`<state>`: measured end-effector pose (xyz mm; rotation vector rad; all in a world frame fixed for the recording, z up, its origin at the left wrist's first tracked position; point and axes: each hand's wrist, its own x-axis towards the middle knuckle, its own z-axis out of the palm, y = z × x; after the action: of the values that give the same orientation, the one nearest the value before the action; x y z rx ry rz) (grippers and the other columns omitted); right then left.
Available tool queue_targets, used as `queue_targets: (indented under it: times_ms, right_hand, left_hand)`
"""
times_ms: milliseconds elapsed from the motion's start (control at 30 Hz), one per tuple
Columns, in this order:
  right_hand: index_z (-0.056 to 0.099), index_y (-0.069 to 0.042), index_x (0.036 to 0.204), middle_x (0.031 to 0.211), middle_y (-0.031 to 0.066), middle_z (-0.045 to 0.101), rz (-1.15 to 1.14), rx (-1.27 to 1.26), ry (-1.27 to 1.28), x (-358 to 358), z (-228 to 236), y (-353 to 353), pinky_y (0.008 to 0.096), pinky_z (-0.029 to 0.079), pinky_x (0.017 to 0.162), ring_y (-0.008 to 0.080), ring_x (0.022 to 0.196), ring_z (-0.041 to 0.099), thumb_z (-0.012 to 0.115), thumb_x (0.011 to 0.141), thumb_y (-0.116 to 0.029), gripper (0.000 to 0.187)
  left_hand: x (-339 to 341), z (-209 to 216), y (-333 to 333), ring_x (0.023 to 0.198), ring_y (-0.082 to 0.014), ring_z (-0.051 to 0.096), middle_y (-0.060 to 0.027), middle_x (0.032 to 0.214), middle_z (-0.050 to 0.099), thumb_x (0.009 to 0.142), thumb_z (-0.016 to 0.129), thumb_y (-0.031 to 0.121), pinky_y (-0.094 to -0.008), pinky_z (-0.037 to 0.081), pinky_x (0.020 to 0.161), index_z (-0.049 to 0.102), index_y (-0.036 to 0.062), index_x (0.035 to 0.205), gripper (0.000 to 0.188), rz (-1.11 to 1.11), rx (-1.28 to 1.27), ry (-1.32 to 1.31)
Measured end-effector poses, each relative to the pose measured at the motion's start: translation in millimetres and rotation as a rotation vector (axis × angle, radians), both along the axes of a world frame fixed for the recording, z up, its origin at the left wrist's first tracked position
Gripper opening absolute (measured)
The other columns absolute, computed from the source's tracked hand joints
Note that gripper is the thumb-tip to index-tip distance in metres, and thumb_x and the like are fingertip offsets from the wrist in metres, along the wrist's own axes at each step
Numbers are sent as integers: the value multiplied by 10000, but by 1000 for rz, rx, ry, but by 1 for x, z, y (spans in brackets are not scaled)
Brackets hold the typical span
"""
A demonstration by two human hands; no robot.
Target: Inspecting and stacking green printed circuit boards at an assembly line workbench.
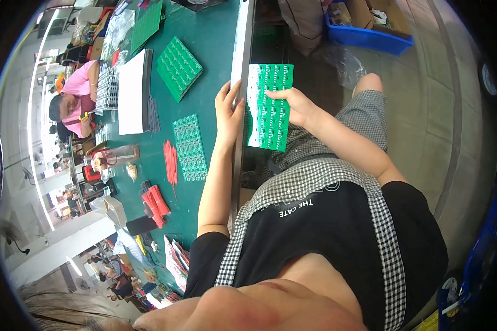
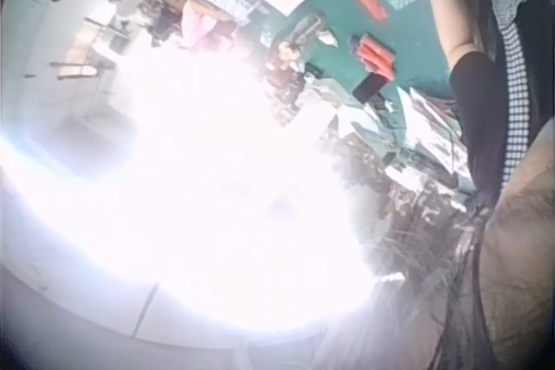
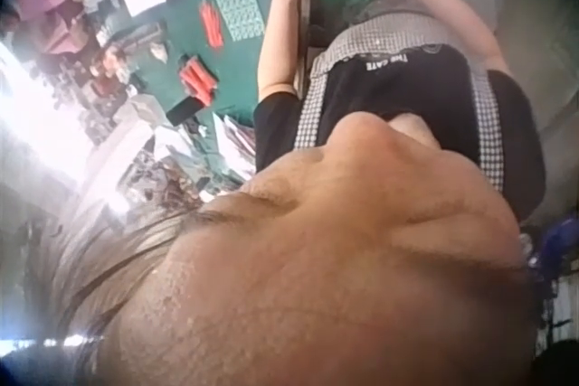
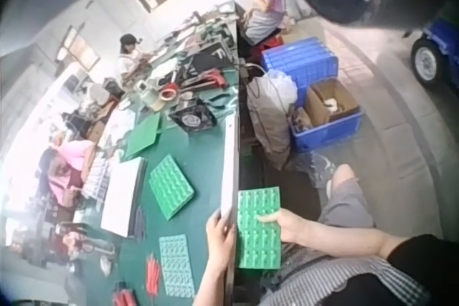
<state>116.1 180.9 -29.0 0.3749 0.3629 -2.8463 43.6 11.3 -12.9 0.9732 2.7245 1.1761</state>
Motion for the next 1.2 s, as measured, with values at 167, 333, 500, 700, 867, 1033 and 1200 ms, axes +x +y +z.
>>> queue_targets:
  times_ms: [167,333,500,700,867,1033,1200]
  right_hand:
    - [538,23,1097,1038,121,596,-8,204,-119,-6,17,0,381,485,848,234,948,594,502,861,-16,242]
    - [548,28,1076,1019,123,600,-18,287,-209,-9,40,-3,378,486,835,231,934,595,488,847,1,239]
    - [564,41,992,945,125,594,-6,486,-154,-15,63,-8,367,485,783,222,854,592,474,794,45,217]
    - [556,54,965,924,142,580,4,608,-174,-19,66,-9,373,489,762,246,838,588,447,741,106,254]
    - [547,71,953,927,164,569,13,608,-223,-25,67,-7,398,492,759,283,844,583,433,720,125,264]
    - [534,75,970,920,176,565,20,612,-319,-30,82,-14,408,494,780,294,851,583,442,713,123,277]
    - [528,54,1031,975,156,594,27,344,-253,-9,71,-2,402,489,823,269,899,597,497,766,32,267]
  left_hand:
    - [0,1,4,1154,-317,406,-161,1257,445,788,568,55,-398,296,990,540,107,1215,431,-6,33,26]
    - [0,0,3,1154,-317,407,-168,1251,448,781,580,68,-402,278,995,539,92,1213,435,-28,21,54]
    - [-1,-2,3,1167,-318,403,-175,1245,451,779,589,73,-406,274,1000,507,48,1225,454,-1,92,48]
    - [4,0,8,1166,-324,408,-181,1245,450,775,590,66,-405,300,989,502,38,1221,456,26,31,122]
    - [5,4,10,1167,-325,411,-179,1234,455,766,585,56,-406,302,990,510,26,1204,445,20,37,144]
    - [5,3,7,1165,-316,415,-168,1229,461,764,582,49,-406,304,987,515,27,1199,440,28,62,117]
    - [6,4,9,1161,-313,421,-162,1225,467,759,592,56,-411,308,983,520,32,1197,445,38,79,68]
